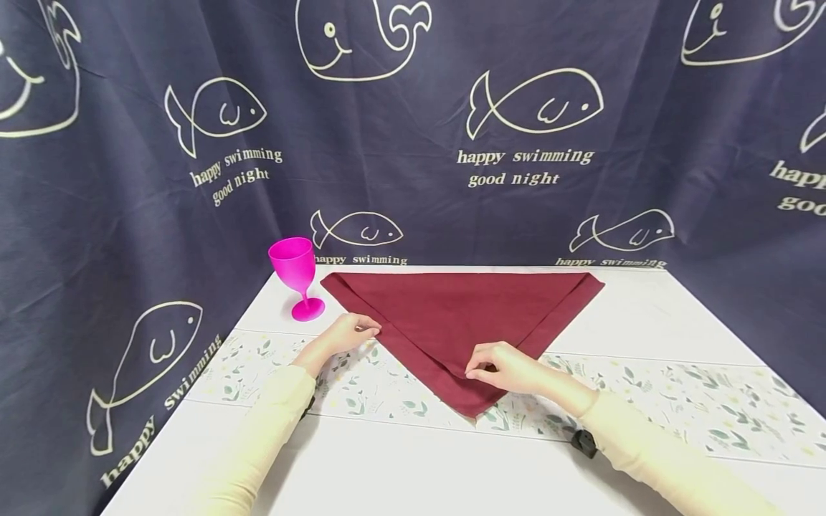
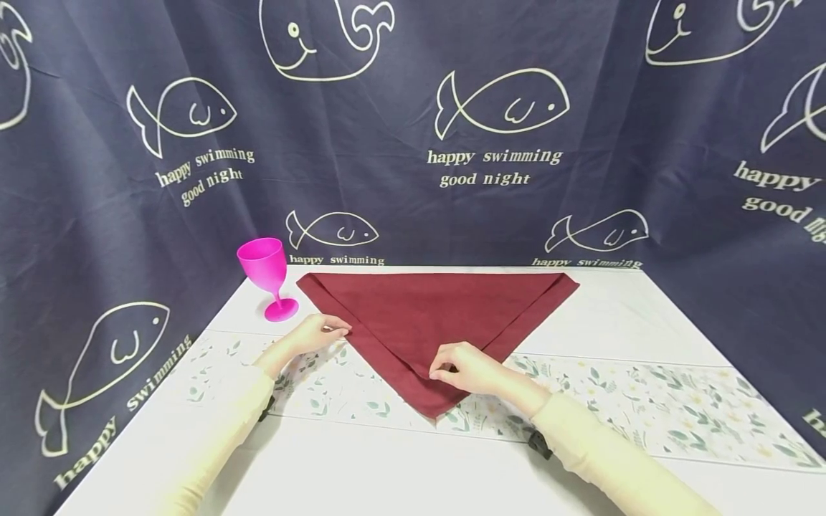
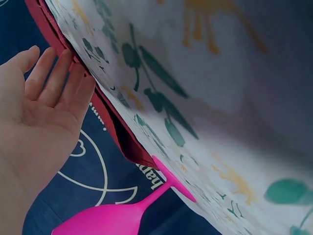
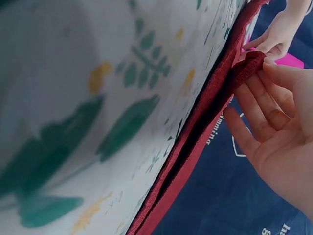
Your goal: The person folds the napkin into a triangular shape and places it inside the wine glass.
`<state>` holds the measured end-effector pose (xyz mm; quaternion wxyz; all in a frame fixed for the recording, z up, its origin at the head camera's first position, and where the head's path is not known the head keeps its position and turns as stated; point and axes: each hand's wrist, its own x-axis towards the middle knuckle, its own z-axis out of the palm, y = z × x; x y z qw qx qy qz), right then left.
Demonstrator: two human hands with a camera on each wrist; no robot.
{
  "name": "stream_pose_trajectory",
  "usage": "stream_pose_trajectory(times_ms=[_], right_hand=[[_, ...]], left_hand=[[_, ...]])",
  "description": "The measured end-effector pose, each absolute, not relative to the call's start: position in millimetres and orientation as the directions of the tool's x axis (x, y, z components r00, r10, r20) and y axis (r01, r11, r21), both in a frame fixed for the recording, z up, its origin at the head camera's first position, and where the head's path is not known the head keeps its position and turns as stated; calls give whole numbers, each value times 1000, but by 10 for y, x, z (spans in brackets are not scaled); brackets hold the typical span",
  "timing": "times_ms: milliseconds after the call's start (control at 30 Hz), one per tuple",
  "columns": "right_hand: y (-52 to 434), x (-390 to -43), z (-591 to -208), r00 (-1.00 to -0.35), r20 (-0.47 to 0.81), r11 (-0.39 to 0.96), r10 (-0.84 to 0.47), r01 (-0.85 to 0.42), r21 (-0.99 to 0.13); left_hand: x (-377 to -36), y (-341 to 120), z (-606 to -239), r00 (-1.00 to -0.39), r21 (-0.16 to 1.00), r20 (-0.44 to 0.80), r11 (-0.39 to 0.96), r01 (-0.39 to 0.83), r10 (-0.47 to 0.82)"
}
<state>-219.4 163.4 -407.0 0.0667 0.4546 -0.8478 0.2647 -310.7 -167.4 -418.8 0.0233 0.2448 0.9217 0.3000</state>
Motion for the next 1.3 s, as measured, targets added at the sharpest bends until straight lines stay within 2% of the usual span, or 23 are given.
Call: stream_pose_trajectory(times_ms=[267, 533, 800, 1300], right_hand=[[1621, -2113, -4052, -597, 320, 467, -736, -790, -398], [1620, -2063, -4062, -587, 327, 466, -740, -799, -380], [1619, -2009, -4058, -600, 298, 469, -742, -783, -408], [1644, -1904, -4063, -609, 265, 460, -748, -763, -454]], left_hand=[[-3113, -1701, -4207, -866, 534, 145, 699, 476, 479], [-3113, -1702, -4191, -886, 575, 127, 695, 433, 446], [-3114, -1689, -4184, -899, 583, 119, 703, 407, 421], [-3091, -1683, -4166, -864, 538, 198, 686, 490, 462]])
